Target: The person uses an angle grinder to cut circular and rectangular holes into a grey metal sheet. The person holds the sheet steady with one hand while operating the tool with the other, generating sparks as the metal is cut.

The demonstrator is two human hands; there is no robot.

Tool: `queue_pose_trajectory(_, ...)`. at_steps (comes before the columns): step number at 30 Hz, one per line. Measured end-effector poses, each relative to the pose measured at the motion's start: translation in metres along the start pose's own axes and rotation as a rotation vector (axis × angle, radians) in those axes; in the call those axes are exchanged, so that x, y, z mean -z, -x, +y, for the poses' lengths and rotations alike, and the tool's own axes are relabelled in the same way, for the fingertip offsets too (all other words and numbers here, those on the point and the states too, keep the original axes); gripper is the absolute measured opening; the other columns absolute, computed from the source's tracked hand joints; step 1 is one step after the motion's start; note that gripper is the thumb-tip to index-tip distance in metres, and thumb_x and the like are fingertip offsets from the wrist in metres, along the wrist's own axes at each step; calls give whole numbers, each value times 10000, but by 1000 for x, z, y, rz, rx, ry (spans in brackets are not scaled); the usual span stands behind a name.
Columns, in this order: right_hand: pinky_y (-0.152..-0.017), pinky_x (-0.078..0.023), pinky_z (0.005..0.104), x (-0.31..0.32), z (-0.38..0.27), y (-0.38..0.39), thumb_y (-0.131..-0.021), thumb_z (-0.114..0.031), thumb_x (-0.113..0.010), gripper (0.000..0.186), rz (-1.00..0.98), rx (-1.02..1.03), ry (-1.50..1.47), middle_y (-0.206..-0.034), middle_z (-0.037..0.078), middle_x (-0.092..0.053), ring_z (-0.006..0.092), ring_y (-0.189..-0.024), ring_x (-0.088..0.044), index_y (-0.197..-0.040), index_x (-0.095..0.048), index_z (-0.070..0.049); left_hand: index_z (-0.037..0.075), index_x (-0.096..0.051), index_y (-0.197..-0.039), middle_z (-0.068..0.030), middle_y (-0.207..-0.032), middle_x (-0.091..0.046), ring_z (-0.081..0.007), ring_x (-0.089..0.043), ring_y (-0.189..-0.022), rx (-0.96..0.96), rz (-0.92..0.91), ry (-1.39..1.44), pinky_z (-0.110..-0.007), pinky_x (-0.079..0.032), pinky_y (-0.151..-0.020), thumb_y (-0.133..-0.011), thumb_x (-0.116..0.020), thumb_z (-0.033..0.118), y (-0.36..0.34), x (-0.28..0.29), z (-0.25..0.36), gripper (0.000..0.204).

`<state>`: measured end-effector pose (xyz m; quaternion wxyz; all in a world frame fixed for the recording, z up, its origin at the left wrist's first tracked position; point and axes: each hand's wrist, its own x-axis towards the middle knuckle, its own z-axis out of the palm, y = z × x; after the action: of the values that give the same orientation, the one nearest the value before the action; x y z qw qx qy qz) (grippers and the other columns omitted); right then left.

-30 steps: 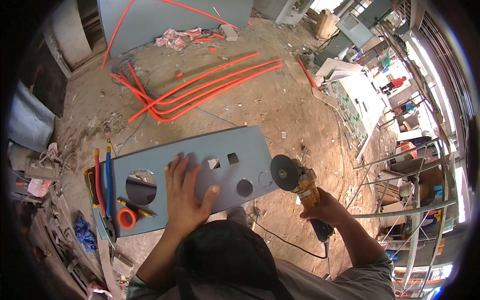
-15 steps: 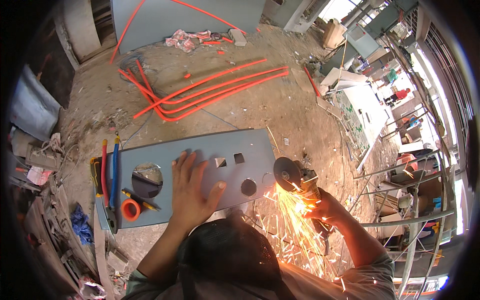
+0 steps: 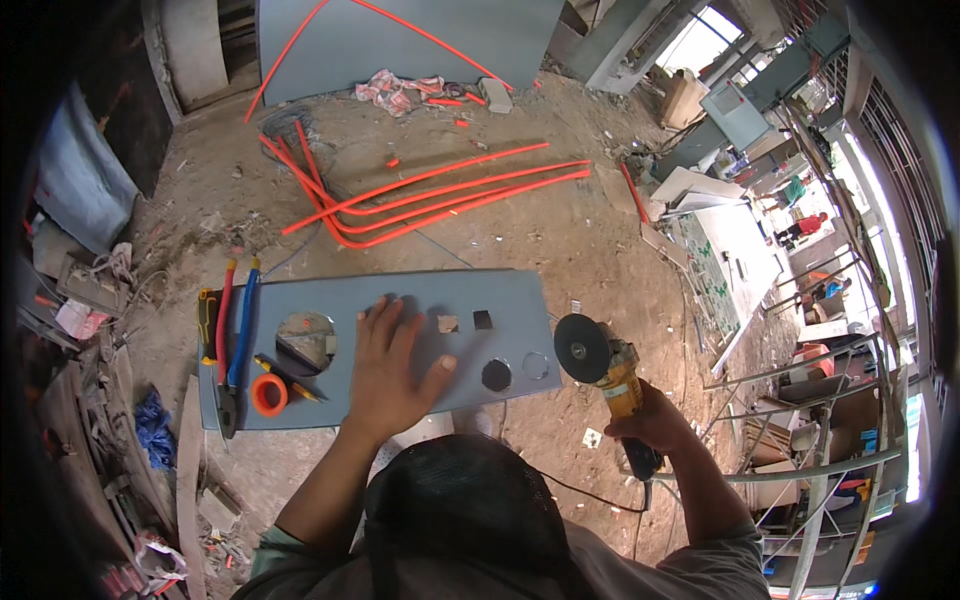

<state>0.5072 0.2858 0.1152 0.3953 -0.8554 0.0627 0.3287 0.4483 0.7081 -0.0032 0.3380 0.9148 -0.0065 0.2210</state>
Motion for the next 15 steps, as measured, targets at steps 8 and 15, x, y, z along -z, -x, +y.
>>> queue_pose_trajectory(8, -792, -622, 368, 28, -6, -25, -784, -71, -942, 677, -114, 80, 147, -1007, 88, -746, 193, -854, -748, -1375, -618, -9, 4, -630, -1499, -284, -1618, -526, -507, -412, -1592, 53, 47, -63, -662, -240, -1345, -1048, -719, 521, 1, -7, 7, 693)
queue_pose_trajectory(15, -755, -621, 359, 41, 2, -46, -812, -74, -936, 587, -234, 121, 57, -970, 79, -736, 187, -823, -755, -1295, -609, -11, 8, -637, -1500, -277, -1599, -564, -488, -447, -1581, 117, 61, -99, -638, -245, -1354, -1090, -657, 508, -2, -12, 15, 648)
